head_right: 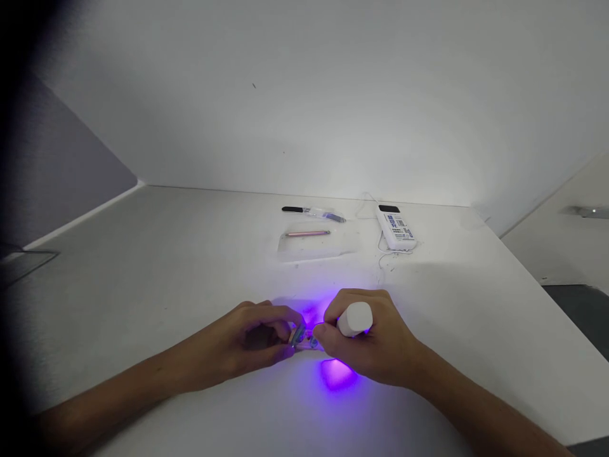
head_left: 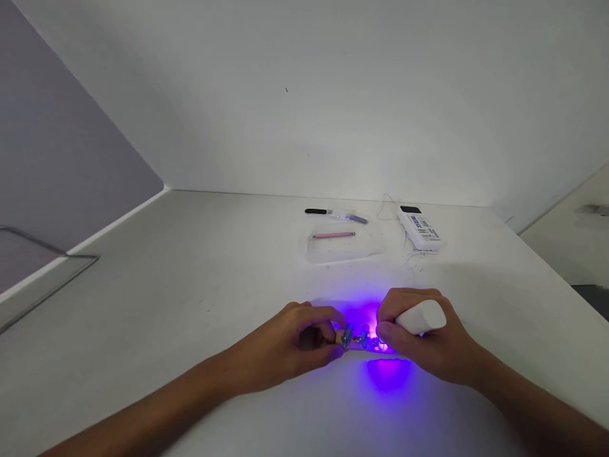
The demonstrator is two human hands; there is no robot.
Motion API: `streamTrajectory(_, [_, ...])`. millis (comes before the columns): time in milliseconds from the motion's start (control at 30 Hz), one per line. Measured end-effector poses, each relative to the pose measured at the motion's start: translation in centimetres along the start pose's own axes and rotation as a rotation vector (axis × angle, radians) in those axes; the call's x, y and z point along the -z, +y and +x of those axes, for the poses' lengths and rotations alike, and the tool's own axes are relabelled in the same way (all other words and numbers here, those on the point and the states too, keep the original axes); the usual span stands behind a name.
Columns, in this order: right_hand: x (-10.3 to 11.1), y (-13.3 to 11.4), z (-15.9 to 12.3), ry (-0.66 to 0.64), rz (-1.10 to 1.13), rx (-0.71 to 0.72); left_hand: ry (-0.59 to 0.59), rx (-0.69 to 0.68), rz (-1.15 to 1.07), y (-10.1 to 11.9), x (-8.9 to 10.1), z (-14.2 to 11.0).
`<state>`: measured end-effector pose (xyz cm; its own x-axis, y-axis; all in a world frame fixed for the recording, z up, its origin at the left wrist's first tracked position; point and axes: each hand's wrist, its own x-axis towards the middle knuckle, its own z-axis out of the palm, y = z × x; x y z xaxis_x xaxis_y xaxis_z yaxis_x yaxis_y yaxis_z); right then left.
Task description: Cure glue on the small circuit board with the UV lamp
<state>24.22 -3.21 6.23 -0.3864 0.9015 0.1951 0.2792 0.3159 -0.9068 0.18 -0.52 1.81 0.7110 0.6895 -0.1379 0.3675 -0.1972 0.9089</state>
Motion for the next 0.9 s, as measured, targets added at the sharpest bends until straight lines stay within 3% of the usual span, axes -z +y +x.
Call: streamTrajectory(900, [0.04, 0.28, -0.07, -0.002, 0.014, 0.007, 0.004, -0.008, -0.012, -0.01, -0.03, 0.04])
